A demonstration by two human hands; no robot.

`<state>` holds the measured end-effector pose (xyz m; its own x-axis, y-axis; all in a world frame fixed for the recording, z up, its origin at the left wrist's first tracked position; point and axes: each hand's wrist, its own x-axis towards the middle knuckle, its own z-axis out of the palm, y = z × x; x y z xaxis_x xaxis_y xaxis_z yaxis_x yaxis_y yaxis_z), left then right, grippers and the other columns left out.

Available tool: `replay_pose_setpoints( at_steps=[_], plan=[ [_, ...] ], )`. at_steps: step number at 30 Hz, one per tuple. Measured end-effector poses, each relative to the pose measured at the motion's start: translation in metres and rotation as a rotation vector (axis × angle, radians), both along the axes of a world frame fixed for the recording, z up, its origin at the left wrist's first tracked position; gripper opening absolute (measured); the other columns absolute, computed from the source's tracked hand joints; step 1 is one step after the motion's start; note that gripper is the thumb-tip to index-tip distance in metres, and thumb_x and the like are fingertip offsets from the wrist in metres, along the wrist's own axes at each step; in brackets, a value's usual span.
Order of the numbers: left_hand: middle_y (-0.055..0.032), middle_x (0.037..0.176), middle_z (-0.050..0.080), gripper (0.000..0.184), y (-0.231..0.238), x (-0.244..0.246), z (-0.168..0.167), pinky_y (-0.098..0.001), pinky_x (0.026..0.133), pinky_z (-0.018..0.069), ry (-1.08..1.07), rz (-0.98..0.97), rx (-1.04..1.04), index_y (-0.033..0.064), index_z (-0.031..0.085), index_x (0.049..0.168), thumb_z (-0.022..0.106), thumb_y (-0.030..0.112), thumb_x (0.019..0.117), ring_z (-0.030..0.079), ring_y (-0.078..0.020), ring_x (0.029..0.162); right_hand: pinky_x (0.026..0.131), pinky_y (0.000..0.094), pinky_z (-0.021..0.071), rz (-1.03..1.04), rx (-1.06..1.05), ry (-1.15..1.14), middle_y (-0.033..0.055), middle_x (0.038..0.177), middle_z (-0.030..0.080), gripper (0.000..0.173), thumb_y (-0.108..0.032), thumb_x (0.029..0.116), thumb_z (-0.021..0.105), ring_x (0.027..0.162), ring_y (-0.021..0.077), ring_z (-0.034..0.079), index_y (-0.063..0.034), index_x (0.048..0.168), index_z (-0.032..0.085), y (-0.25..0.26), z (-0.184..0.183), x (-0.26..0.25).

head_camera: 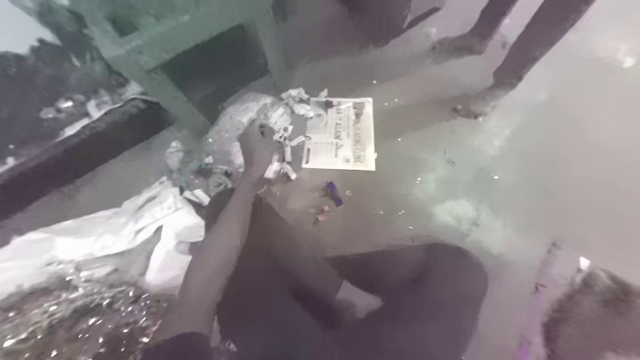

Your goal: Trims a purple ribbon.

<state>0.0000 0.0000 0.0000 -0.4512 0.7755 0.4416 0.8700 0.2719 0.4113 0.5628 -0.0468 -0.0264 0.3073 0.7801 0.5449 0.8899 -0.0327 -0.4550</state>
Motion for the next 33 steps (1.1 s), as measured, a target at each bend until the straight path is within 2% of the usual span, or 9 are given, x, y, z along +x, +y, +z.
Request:
replay_pose_setpoints(
  at_steps=[2,4,8,14,17,19,24,29,33],
  plan=[
    [-0.0256,0.111,0.069,0.036,0.008,-0.028,-0.023,-0.0654,0.091,0.0513,-0.227,-0.036,-0.278,0.0018,0.062,0.131,0.045,0.023,0.1071,0.067,-0.0441,0.104,0.102,0.0481,0.0492,0.11,-0.196,0.239,0.0278,0.12,0.067,0.039,-0.024,0.1061,0.054,0.11,0.035,0.066,0.0044,0.13,0.064,0.032,0.009,-0.119],
    [-0.0257,0.118,0.068,0.036,0.023,-0.029,-0.03,-0.0725,0.088,0.0491,-0.18,-0.086,-0.549,0.0111,0.062,0.136,0.05,0.026,0.1053,0.065,-0.049,0.11,0.088,0.0578,0.0543,0.331,-0.251,0.184,0.0278,0.107,0.07,0.035,-0.025,0.107,0.052,0.096,0.0402,0.07,0.0015,0.125,0.066,0.064,-0.03,-0.19],
    [-0.0303,0.133,0.058,0.036,0.03,-0.003,-0.068,-0.0708,0.099,0.0431,-0.1,-0.078,-0.745,0.0013,0.06,0.134,0.052,0.021,0.1055,0.054,-0.0515,0.126,0.094,0.051,0.052,0.74,-0.657,0.225,0.0303,0.114,0.068,0.034,-0.013,0.1082,0.049,0.103,0.0405,0.068,0.0092,0.131,0.06,0.075,-0.085,-0.267],
    [-0.0253,0.14,0.057,0.037,0.051,-0.007,-0.135,-0.0685,0.109,0.0356,0.122,-0.19,-0.795,0.0025,0.059,0.138,0.055,0.011,0.1024,0.049,-0.0498,0.132,0.089,0.0501,0.0543,0.606,-0.671,0.244,0.0258,0.104,0.069,0.034,-0.021,0.1083,0.051,0.094,0.0352,0.068,0.0076,0.122,0.063,0.083,-0.102,-0.216],
    [-0.026,0.137,0.058,0.031,0.038,0.023,-0.106,-0.0634,0.111,0.038,0.126,-0.172,-0.792,-0.0039,0.06,0.131,0.048,0.01,0.1059,0.052,-0.0449,0.131,0.074,0.0532,0.0572,0.521,-0.501,0.21,0.0154,0.087,0.069,0.034,-0.033,0.1066,0.054,0.077,0.0303,0.069,-0.0026,0.113,0.069,0.086,-0.101,-0.203],
    [-0.0257,0.139,0.056,0.033,0.041,0.027,-0.087,-0.0617,0.11,0.039,0.121,-0.173,-0.928,-0.003,0.058,0.134,0.048,0.012,0.106,0.051,-0.0442,0.132,0.074,0.0509,0.0555,0.524,-0.538,0.286,0.0162,0.088,0.068,0.033,-0.031,0.1067,0.054,0.077,0.0294,0.066,-0.0007,0.113,0.068,0.087,-0.102,-0.207],
    [-0.0271,0.122,0.065,0.045,0.051,0.015,-0.105,-0.0703,0.092,0.0471,0.105,-0.268,-0.727,0.0034,0.059,0.136,0.065,0.026,0.0983,0.061,-0.049,0.115,0.078,0.0464,0.0558,0.635,-0.712,0.379,0.0177,0.095,0.067,0.032,-0.027,0.1082,0.053,0.081,0.0268,0.066,0.0005,0.121,0.063,0.079,-0.097,-0.222],
    [-0.0264,0.109,0.068,0.029,0.011,0.055,-0.109,-0.0701,0.09,0.0476,0.131,-0.326,-0.748,0.0025,0.069,0.117,0.061,0.026,0.1013,0.064,-0.0486,0.107,0.097,0.0489,0.0527,0.83,-0.79,0.279,0.0232,0.118,0.068,0.035,-0.023,0.1092,0.049,0.108,0.0319,0.067,0.0036,0.128,0.062,0.074,-0.106,-0.237],
    [-0.017,0.118,0.067,0.026,0.021,0.07,-0.127,-0.0629,0.091,0.0499,0.216,-0.591,-0.607,0.0109,0.07,0.117,0.07,0.027,0.0957,0.063,-0.0403,0.111,0.082,0.0456,0.0566,0.826,-0.829,0.254,0.0197,0.098,0.069,0.028,-0.019,0.1083,0.05,0.088,0.0279,0.068,0.0038,0.117,0.065,0.073,-0.1,-0.24]
  ],
)
